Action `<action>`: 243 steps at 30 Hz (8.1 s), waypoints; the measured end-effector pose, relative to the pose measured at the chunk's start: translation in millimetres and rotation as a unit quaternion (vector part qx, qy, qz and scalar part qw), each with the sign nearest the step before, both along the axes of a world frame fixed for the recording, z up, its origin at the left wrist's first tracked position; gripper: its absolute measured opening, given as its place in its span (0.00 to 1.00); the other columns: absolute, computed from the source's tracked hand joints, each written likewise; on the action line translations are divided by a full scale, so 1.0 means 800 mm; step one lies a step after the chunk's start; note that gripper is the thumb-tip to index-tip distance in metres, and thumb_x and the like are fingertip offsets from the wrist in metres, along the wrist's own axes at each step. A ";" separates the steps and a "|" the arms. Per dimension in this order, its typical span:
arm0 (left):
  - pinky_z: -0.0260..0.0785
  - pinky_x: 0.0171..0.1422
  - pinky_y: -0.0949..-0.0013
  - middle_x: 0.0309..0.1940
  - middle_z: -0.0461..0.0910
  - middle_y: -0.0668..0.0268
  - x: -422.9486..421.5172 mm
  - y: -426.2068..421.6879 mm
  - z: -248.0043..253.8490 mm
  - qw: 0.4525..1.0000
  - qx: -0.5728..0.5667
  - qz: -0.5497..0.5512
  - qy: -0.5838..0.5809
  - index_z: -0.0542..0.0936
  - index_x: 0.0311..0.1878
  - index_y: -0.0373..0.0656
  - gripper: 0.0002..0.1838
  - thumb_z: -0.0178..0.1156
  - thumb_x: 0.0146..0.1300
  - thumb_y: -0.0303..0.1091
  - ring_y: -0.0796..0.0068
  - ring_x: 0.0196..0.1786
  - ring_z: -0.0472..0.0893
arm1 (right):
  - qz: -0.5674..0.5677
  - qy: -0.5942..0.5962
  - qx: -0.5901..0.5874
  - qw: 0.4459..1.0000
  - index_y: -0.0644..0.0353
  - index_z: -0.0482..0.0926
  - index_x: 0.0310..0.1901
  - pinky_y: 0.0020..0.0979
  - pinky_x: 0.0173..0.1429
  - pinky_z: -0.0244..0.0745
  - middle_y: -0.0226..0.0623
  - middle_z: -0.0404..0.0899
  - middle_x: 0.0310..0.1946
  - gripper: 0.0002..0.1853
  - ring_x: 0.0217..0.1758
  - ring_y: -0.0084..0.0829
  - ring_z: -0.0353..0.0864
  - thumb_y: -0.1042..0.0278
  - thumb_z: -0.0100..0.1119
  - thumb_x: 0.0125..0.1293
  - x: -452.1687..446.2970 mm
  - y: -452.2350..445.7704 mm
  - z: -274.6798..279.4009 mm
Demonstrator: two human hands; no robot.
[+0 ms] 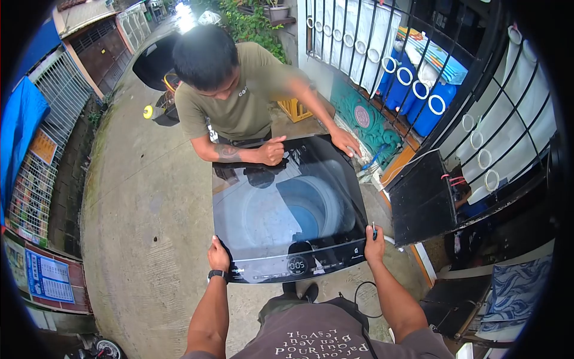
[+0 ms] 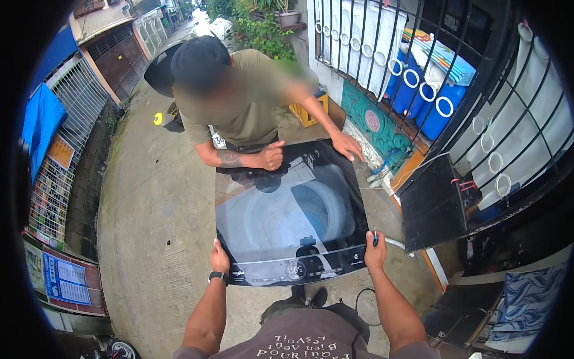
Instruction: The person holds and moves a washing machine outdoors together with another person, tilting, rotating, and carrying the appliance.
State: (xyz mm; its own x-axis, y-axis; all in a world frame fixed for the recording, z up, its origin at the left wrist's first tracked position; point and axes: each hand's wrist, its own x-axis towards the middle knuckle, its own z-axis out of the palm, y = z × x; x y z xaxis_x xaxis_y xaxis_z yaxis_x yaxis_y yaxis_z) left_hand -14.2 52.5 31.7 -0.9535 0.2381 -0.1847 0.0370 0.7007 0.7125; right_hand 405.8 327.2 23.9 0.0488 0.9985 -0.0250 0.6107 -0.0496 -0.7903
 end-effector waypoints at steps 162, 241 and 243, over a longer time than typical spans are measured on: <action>0.66 0.73 0.54 0.66 0.77 0.45 0.120 -0.004 -0.072 0.821 0.206 0.531 -0.045 0.72 0.67 0.22 0.42 0.37 0.79 0.61 0.50 0.67 0.77 | 0.359 0.077 -0.209 0.906 0.55 0.63 0.67 0.34 0.40 0.74 0.37 0.77 0.38 0.42 0.35 0.28 0.76 0.37 0.70 0.64 0.056 0.110 -0.041; 0.77 0.55 0.65 0.47 0.88 0.59 -0.083 0.016 -0.213 0.829 0.252 -0.012 -0.499 0.85 0.58 0.41 0.42 0.41 0.75 0.72 0.71 0.45 0.86 | 0.090 0.156 -0.231 0.956 0.58 0.60 0.79 0.45 0.81 0.58 0.42 0.65 0.77 0.50 0.78 0.46 0.65 0.22 0.43 0.71 -0.057 0.174 -0.013; 0.77 0.56 0.64 0.48 0.88 0.59 -0.084 0.019 -0.256 0.839 0.256 -0.001 -0.480 0.84 0.59 0.41 0.41 0.43 0.75 0.72 0.70 0.46 0.86 | 0.066 0.138 -0.209 0.966 0.60 0.62 0.78 0.41 0.79 0.60 0.41 0.67 0.75 0.46 0.76 0.43 0.67 0.27 0.43 0.74 -0.060 0.175 -0.016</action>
State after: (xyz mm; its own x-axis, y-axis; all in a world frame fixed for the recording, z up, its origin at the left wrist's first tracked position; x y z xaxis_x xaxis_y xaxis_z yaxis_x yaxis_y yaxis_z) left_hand -81.6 67.9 -173.2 -0.4233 0.5225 -0.7401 -0.7258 0.2934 0.6222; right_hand 357.7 466.9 11.0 -0.1437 0.8957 -0.4207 0.4015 -0.3358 -0.8521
